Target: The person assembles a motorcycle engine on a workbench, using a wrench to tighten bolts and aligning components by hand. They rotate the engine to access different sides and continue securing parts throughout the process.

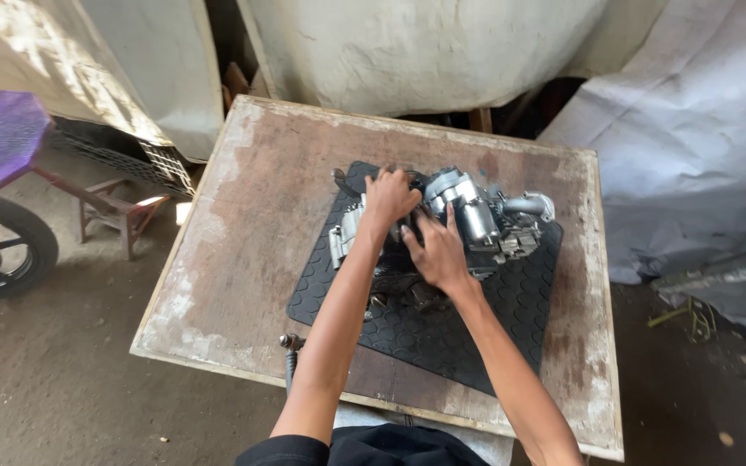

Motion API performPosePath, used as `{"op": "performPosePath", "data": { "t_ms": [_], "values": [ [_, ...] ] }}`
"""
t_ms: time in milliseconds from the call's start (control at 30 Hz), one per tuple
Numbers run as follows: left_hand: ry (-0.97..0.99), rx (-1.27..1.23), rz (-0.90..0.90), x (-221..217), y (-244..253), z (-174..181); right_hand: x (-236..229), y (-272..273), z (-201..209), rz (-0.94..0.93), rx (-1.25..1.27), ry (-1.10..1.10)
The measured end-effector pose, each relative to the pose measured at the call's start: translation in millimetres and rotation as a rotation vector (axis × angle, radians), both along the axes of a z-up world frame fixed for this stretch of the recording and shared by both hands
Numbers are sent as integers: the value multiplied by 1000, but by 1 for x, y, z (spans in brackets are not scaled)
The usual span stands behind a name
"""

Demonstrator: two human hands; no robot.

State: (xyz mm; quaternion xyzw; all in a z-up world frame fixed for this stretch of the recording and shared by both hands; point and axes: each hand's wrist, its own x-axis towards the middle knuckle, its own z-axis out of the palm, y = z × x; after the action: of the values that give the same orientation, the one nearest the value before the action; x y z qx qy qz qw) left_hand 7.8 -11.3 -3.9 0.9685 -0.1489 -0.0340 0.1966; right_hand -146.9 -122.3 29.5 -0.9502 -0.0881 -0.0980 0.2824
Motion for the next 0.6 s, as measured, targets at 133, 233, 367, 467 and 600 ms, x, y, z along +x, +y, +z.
{"op": "performPosePath", "data": {
  "t_ms": [133, 233, 367, 467, 600],
  "values": [
    [80, -63, 39, 8, 4, -2, 12, 6, 5, 0, -105, 50],
    [199, -177, 117, 4, 0, 4, -19, 9, 12, 23, 45, -31],
    [62, -374, 238, -20, 9, 35, -66, 11, 22, 14, -1, -55],
    [-84, -647, 277, -31, 21, 41, -105, 13, 32, 19, 9, -77],
    [-207, -992, 266, -33, 29, 36, -128, 2, 7, -30, -46, 28]
  ]
}}
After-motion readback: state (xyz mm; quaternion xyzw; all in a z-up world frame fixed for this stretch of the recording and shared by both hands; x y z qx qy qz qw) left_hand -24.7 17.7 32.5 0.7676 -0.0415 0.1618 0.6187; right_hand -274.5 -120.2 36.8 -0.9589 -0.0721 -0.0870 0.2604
